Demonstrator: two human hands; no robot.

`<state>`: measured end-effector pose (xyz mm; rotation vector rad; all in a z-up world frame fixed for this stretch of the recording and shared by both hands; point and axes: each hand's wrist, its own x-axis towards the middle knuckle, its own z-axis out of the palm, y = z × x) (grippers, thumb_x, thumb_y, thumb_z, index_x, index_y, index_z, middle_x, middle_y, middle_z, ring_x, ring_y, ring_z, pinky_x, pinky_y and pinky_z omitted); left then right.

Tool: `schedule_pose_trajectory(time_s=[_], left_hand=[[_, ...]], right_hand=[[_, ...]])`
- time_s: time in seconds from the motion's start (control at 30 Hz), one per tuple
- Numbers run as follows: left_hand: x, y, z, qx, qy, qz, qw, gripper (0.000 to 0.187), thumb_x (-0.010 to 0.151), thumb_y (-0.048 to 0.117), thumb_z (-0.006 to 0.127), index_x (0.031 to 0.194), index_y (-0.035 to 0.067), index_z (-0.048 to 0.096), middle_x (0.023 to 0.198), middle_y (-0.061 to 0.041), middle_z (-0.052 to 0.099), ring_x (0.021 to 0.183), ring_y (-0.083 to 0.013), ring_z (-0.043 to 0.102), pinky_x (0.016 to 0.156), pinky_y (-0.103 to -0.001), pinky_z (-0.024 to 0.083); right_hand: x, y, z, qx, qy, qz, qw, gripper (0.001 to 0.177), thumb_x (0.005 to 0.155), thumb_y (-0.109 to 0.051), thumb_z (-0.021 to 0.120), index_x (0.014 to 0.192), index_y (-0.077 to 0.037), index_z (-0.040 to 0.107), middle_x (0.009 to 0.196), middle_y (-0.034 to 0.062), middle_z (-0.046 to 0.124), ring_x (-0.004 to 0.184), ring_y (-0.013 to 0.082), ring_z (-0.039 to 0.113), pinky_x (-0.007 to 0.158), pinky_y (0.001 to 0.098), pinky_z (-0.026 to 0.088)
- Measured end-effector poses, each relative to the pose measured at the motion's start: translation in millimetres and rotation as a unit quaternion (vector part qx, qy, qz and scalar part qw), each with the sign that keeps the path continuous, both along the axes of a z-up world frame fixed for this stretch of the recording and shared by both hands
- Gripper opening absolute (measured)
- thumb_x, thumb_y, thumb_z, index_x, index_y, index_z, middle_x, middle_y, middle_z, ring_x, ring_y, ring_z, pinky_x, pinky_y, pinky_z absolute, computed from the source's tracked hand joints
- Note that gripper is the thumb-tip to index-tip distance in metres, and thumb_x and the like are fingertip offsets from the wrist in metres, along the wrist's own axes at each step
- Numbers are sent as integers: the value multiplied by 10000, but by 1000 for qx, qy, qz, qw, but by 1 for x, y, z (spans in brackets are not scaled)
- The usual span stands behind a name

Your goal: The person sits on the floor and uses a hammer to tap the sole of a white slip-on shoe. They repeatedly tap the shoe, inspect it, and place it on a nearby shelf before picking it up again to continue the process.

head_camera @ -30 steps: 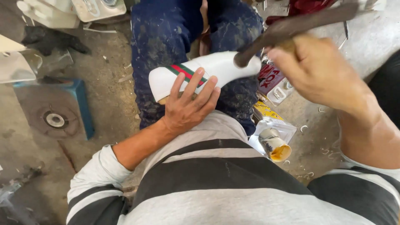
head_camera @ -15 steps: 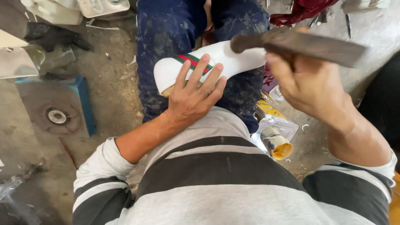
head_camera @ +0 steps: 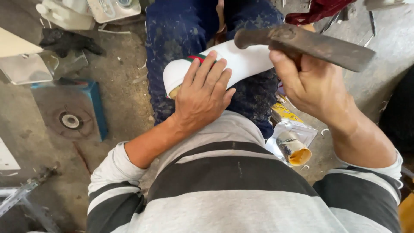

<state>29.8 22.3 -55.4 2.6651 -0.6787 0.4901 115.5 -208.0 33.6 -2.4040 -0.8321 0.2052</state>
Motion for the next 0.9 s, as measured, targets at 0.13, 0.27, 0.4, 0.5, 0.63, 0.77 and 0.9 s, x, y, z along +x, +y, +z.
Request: schedule_pose_trajectory(time_s=[0.13,0.27,0.4,0.5,0.63,0.77,0.9], left_hand=[[3,-5,2,-28,50,34,998,383,1073,313,539,1254,-3,656,1329,-204,652,1270,-388,631,1053,-495,532],[8,-12,6,-24,30,70,997,384,1096,294,425,1122,29,702,1224,-174,707,1178,-348,692,971,-434,570],[17,-17,10,-15,17,92,995,299,1072,208,444,1049,61,703,1176,-136,722,1122,-314,719,938,-401,576],[21,-19,13,-12,-10,111,994,280,1050,138,440,974,74,701,1126,-114,742,1056,-280,745,888,-375,597],[23,-18,14,-4,-2,109,994,293,1047,150,428,969,66,698,1131,-114,733,1056,-282,742,882,-379,592],[24,-16,14,-15,-1,114,993,236,1030,139,472,977,57,688,1110,-103,721,1042,-277,738,888,-384,595],[26,-16,19,-44,10,106,993,191,1015,119,464,982,40,634,1079,-118,707,977,-271,720,862,-375,582]], right_hand=[[-17,-5,-22,-136,24,35,990,287,1139,-270,555,1220,-3,619,944,150,635,779,376,646,657,464,498],[-51,-16,-34,-149,-68,35,986,334,1149,-221,561,1339,52,584,1186,201,615,831,314,603,713,394,510],[-79,-12,-35,-142,-58,-91,984,354,1143,-244,611,1289,66,701,1017,196,732,855,324,716,728,398,562],[-85,3,-22,-13,173,-201,964,275,1128,-232,506,1188,34,540,830,109,504,679,264,513,627,424,415],[-112,8,-42,32,115,-214,970,261,1124,-189,522,1206,56,565,954,138,535,774,283,563,705,416,462],[-129,15,-52,18,44,-246,968,287,1122,-199,528,1196,72,588,1000,198,572,906,375,592,854,463,476],[-128,12,-53,41,77,-238,967,279,1122,-191,514,1245,53,563,1092,213,581,984,383,613,889,462,479]])
